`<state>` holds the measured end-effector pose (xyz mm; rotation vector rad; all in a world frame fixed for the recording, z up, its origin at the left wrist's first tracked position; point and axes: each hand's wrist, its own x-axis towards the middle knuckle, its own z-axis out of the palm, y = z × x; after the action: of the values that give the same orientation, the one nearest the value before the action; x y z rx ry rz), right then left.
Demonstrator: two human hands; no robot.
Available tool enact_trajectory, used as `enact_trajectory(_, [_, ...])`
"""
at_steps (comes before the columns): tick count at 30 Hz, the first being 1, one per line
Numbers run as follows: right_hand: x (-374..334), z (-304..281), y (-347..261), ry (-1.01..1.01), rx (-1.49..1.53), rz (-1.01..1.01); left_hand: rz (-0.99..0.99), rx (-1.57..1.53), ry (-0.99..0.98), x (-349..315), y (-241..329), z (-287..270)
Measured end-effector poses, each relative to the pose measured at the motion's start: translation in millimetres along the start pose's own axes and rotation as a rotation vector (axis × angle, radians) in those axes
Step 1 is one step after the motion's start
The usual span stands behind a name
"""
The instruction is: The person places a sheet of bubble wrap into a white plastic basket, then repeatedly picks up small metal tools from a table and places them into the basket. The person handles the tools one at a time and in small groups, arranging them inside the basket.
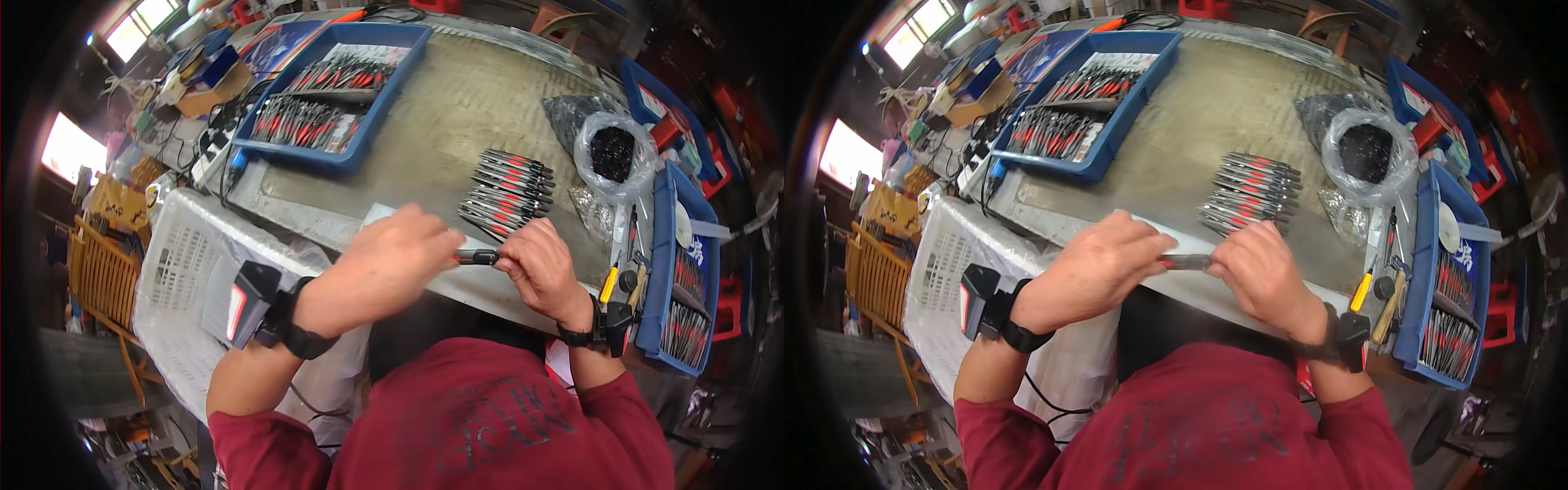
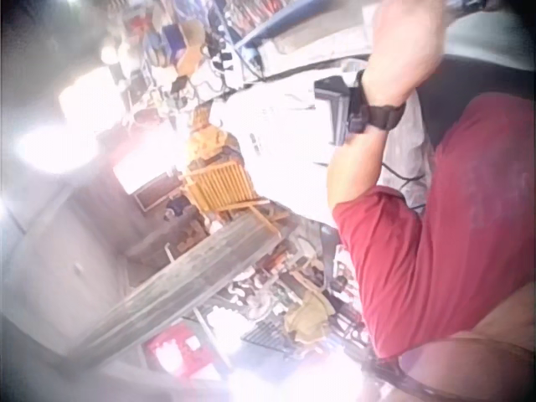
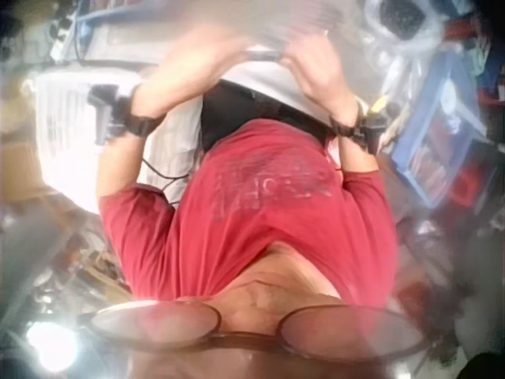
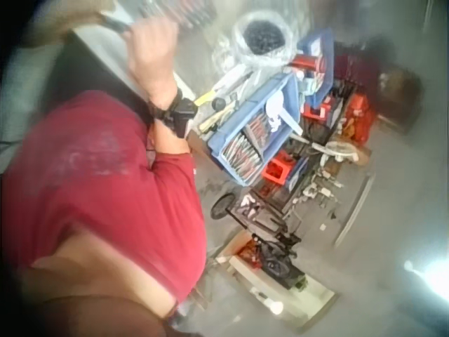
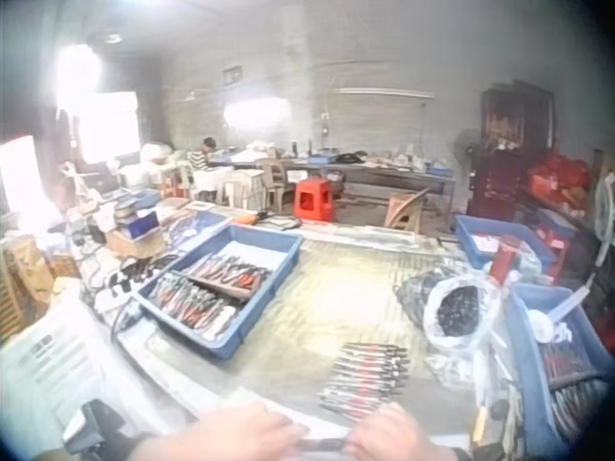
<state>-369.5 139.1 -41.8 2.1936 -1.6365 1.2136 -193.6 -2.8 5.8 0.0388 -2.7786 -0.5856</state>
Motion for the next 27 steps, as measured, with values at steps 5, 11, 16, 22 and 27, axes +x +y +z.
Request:
enact_trajectory(5, [2.9, 4.9, -12.0, 0.012, 0.051, 0.087, -0.053, -0.002, 0.031, -12.4, -3.5, -11.2])
enact_trajectory(11, [-14.3, 28.0, 0.1, 0.003, 0.076, 0.359, -0.438, -0.157, 0.611, -76.3, -55.4, -89.6])
enact_trajectory(16, [-36.6, 56.2, 19.6, -0.186, -0.013, 0.421, -0.784, -0.359, 1.056, -167.0, -120.3, -133.9])
enact_trajectory(22, [-48.0, 74.2, 16.5, -0.249, -0.053, 0.449, -1.282, -0.319, 1.203, -281.1, -216.0, -96.8])
enact_trajectory(27, [-46.2, 79.2, 14.4, -0.237, -0.038, 0.488, -1.517, -0.239, 1.047, -354.9, -293.7, -23.0])
